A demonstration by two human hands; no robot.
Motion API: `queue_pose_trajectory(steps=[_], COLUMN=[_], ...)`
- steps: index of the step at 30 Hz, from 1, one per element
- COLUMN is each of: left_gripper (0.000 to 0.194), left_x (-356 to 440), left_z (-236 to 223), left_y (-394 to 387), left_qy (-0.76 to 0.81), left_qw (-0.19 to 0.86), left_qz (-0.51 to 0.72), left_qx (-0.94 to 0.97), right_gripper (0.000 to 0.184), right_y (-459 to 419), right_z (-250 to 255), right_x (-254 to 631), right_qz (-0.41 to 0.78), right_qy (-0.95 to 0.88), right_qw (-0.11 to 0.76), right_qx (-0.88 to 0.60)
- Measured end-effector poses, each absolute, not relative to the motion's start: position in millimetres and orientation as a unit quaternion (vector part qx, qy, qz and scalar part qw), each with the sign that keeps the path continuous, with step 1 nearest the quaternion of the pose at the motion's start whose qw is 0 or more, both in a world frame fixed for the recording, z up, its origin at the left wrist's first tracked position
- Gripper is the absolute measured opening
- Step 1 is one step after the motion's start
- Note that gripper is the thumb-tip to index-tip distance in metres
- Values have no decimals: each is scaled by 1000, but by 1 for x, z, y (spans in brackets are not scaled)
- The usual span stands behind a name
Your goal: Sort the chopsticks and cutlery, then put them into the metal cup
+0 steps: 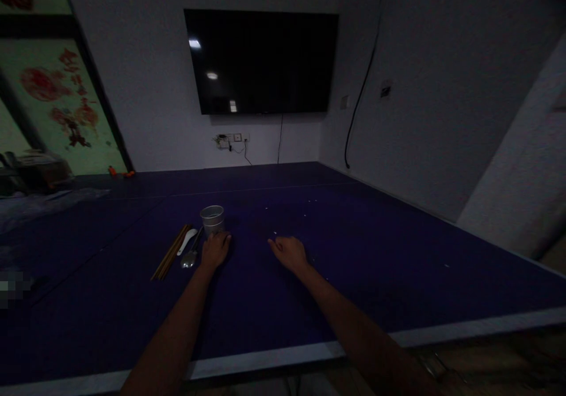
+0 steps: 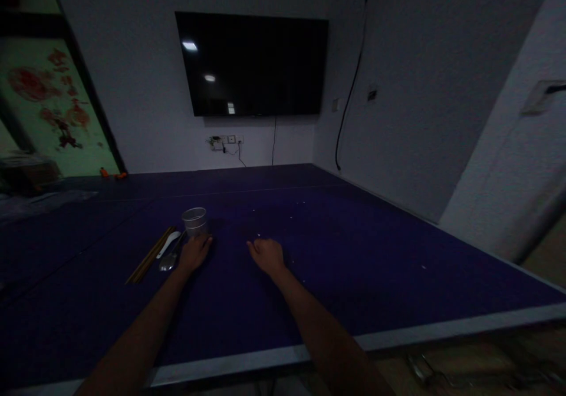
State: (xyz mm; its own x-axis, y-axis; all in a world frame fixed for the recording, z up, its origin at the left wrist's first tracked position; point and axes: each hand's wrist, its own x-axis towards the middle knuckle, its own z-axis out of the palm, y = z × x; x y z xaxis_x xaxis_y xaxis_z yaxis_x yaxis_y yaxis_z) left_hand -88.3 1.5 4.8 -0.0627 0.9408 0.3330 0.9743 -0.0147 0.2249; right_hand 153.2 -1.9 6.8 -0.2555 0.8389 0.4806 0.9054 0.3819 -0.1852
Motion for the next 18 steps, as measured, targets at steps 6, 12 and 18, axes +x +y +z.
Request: queue_pose_trajectory(steps=[6, 12, 18], left_gripper=[38, 43, 58], left_x=[-79, -50, -33], left_z=[12, 19, 18], left_y=[-3, -19, -29], left_qy=[-678, -684, -642], left_qw=[55, 93, 106], left_qz=[-228, -171, -125], left_qx=[-696, -703, -749], right_gripper=[48, 48, 47], right_y=[-2, -2, 0], right_z=[9, 16, 16], right_x=[154, 158, 158], right_qz=[-63, -61, -47], right_qy=[-784, -772, -771], right_qw=[259, 252, 231], right_qx=[-560, -581, -592])
